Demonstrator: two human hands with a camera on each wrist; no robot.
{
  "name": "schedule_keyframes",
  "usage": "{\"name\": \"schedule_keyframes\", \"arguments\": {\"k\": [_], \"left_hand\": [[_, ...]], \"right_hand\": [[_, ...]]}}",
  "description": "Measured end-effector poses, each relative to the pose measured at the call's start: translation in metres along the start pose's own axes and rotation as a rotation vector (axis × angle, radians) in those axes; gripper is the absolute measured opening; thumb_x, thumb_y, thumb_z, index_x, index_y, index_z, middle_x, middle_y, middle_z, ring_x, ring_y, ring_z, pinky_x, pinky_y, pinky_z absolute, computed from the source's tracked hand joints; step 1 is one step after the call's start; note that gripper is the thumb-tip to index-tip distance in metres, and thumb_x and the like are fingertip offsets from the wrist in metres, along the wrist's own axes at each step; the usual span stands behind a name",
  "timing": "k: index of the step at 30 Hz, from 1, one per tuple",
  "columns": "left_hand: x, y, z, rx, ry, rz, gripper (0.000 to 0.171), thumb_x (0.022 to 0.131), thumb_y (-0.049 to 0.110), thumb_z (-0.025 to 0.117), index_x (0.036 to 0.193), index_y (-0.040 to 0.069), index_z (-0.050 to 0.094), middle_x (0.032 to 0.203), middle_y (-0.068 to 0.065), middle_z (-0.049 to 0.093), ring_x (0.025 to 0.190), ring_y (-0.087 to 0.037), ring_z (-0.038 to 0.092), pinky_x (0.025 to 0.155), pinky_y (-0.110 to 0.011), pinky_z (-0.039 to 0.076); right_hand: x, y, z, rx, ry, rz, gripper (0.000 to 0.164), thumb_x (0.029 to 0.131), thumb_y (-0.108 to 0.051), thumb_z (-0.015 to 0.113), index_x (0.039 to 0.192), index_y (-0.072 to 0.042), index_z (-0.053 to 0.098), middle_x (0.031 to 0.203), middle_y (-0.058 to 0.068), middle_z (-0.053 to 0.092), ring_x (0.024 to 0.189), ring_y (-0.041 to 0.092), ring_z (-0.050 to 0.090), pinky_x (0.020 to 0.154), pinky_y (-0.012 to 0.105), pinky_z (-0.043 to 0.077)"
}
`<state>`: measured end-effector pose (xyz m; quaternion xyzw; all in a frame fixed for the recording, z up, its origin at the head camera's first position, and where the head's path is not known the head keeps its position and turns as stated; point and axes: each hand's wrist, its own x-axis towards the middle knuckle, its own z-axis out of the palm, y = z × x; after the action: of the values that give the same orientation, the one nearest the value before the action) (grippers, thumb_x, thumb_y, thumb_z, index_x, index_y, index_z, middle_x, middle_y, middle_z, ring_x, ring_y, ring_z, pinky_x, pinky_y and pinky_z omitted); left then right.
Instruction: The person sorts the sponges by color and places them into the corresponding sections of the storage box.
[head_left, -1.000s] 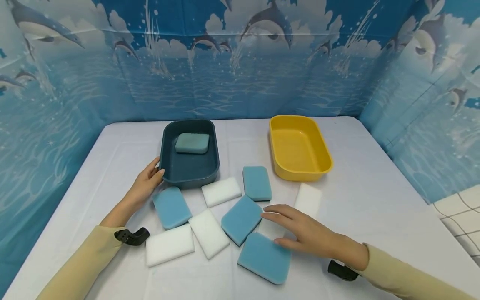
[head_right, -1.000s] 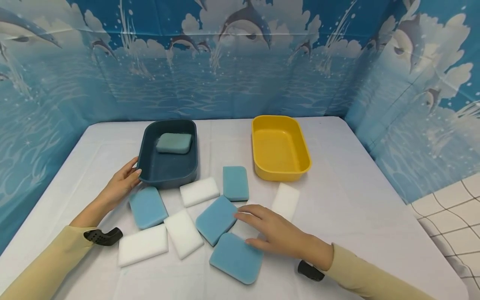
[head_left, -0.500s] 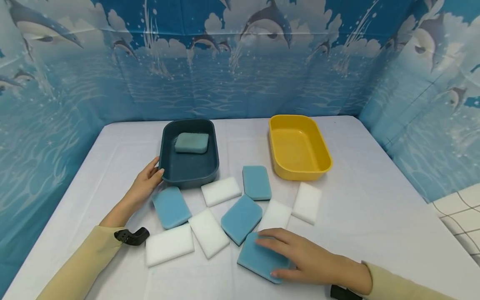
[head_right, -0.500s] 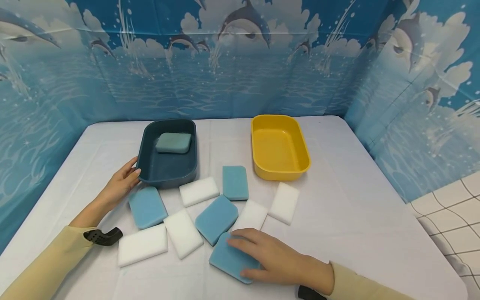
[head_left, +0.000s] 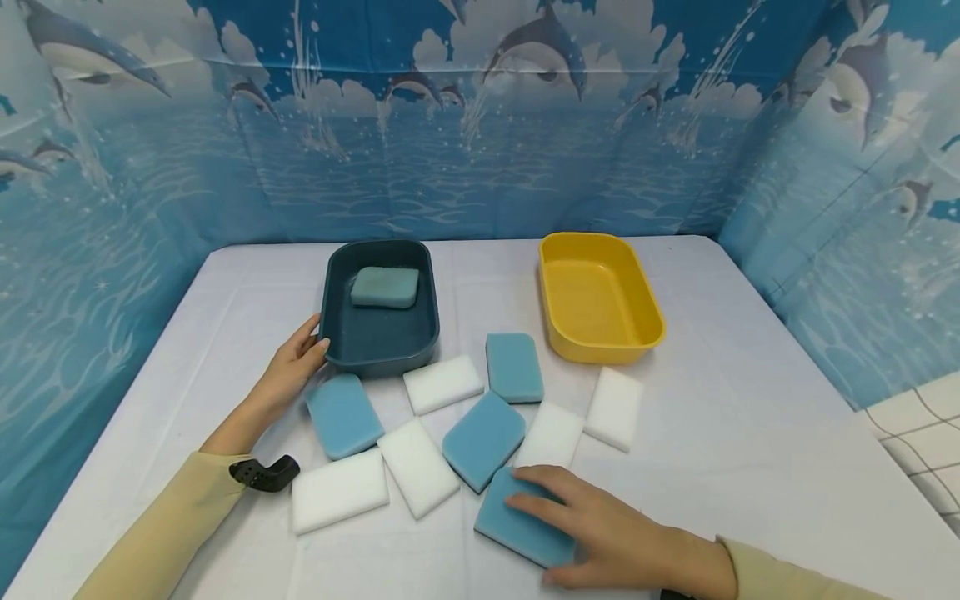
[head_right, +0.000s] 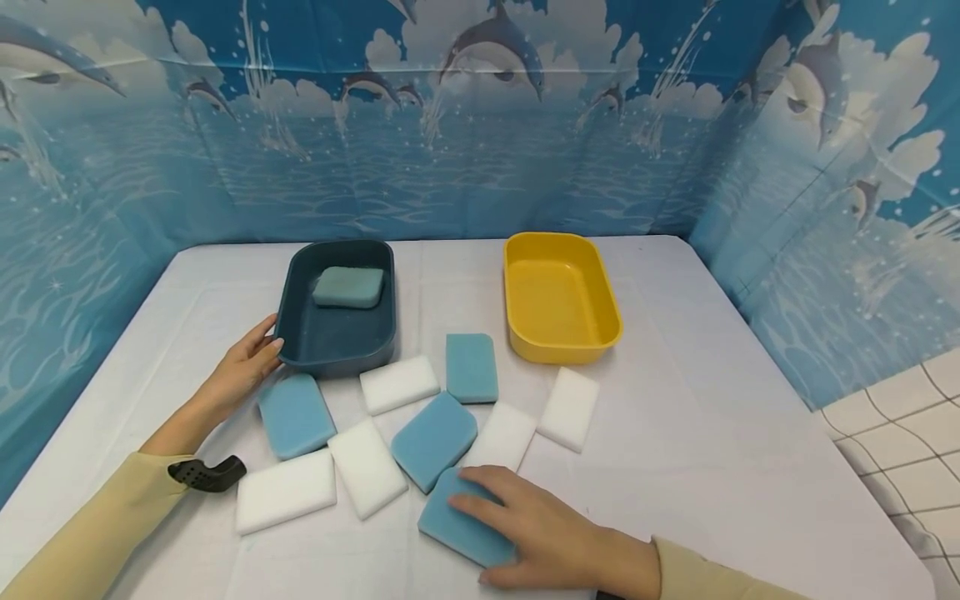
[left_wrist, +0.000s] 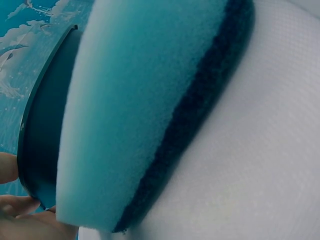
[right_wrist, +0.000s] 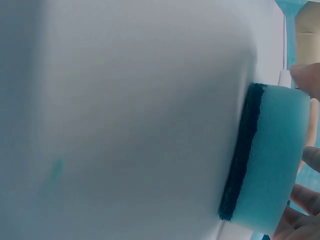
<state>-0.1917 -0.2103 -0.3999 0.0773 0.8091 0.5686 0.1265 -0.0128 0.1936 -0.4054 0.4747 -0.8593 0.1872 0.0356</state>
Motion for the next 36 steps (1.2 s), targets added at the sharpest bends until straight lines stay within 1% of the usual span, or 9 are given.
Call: {"name": "schedule_keyframes", "arguments": {"k": [4,10,17,25,30,33,36], "left_hand": [[0.001,-0.001,0.0,-0.002,0.0,-0.006,0.065,0.102,0.027,0.035,0.152,0.011,-0.004,0.155,-0.026,0.012,0.143,-0.04,0.019,0.115,-0.052,0.023],[0.0,0.0,0.001,0.002,0.004,-0.004,0.066,0.102,0.03,0.036,0.152,0.011,-0.003,0.155,-0.027,0.012,0.143,-0.04,0.019,0.115,-0.053,0.023],[0.0,0.001,0.001,0.024,0.014,-0.009,0.065,0.102,0.027,0.035,0.152,0.011,-0.004,0.155,-0.027,0.012,0.143,-0.041,0.02,0.115,-0.054,0.023],[0.0,0.002,0.001,0.009,0.004,-0.002,0.067,0.102,0.032,0.036,0.152,0.012,-0.004,0.155,-0.027,0.012,0.143,-0.041,0.02,0.114,-0.052,0.024],[-0.001,0.001,0.0,0.001,0.002,-0.004,0.067,0.102,0.031,0.037,0.152,0.012,-0.004,0.155,-0.027,0.01,0.143,-0.04,0.019,0.115,-0.052,0.024],[-0.001,0.0,0.0,0.004,0.002,-0.003,0.067,0.102,0.03,0.036,0.152,0.012,-0.004,0.155,-0.027,0.011,0.143,-0.041,0.019,0.114,-0.053,0.024],[0.001,-0.002,0.0,0.005,0.001,-0.003,0.067,0.102,0.03,0.036,0.152,0.011,-0.004,0.155,-0.027,0.012,0.143,-0.041,0.02,0.114,-0.052,0.024]], "right_hand": [[0.0,-0.001,0.002,0.01,0.009,0.001,0.07,0.082,-0.043,0.07,0.14,-0.02,0.04,0.145,0.008,0.036,0.124,0.016,0.044,0.093,0.033,0.052],[0.0,-0.002,0.001,0.029,0.007,-0.011,0.068,0.083,-0.038,0.07,0.141,-0.02,0.04,0.146,0.008,0.035,0.126,0.016,0.044,0.094,0.033,0.052],[0.0,-0.004,-0.003,0.021,0.025,-0.027,0.068,0.08,-0.033,0.073,0.139,-0.019,0.042,0.146,0.007,0.037,0.129,0.016,0.042,0.098,0.03,0.049],[0.0,-0.006,-0.009,0.032,0.039,-0.066,0.062,0.08,-0.03,0.072,0.135,-0.017,0.046,0.144,0.009,0.039,0.129,0.016,0.04,0.107,0.02,0.039],[0.003,-0.005,-0.014,0.028,0.085,-0.097,0.063,0.079,-0.029,0.074,0.134,-0.015,0.047,0.142,0.01,0.04,0.127,0.016,0.041,0.113,0.012,0.026],[0.004,-0.003,-0.016,0.021,0.11,-0.121,0.064,0.077,-0.028,0.075,0.133,-0.014,0.048,0.141,0.011,0.042,0.127,0.017,0.042,0.115,0.011,0.02],[0.004,-0.002,-0.017,0.017,0.103,-0.13,0.064,0.077,-0.027,0.075,0.133,-0.014,0.048,0.141,0.01,0.042,0.127,0.017,0.042,0.115,0.011,0.019]]}}
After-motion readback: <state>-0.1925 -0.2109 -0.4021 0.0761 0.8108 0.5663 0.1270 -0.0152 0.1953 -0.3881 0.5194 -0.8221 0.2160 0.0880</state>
